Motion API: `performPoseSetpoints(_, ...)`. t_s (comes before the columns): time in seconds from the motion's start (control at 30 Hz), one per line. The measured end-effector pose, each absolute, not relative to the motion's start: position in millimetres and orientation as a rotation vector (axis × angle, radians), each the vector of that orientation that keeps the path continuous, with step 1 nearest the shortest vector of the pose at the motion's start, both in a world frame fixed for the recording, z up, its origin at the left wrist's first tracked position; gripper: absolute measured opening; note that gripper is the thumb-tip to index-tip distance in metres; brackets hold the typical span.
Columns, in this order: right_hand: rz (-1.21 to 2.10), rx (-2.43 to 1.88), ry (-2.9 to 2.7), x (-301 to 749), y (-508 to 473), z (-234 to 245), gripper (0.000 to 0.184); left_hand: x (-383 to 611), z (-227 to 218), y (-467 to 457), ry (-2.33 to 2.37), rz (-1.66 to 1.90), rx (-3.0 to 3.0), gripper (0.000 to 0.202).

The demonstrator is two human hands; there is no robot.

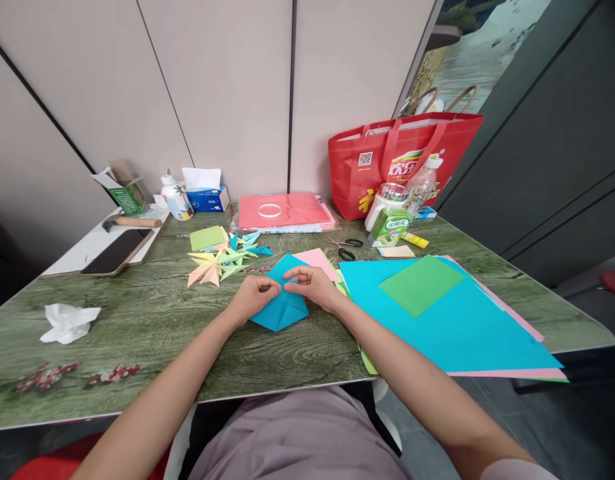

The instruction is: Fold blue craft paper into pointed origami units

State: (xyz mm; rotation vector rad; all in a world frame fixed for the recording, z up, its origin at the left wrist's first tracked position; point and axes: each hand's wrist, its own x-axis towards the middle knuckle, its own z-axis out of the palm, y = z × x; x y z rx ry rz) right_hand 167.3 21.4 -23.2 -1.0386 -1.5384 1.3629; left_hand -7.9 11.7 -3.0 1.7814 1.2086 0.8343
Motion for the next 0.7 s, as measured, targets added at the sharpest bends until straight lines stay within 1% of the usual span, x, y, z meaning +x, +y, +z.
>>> performPoseSetpoints(0.17,1.269,-1.088,-1.503,168,24,-22,0.033,-5,0,9,1.258,0.821,1.604,0.022)
performPoseSetpoints(0.33,1.288,-1.088,-1.409,169,28,-24,0.038,-4,5,8,1.230,0.810,1.360,0.024)
performPoseSetpoints(0.5,1.190,-1.075,-1.334,173,30,-23,0.039,-7,9,10,1.182,0.837,1.199,0.018)
performPoseSetpoints(0.63,1.182,-1.055,-1.296,175,30,-20,0.043,-10,10,11,1.077,0.905,1.116,0.033)
performPoseSetpoints(0.7,1.180,-1.074,-1.330,175,29,-19,0.044,-9,8,10,1.024,0.837,1.153,0.037)
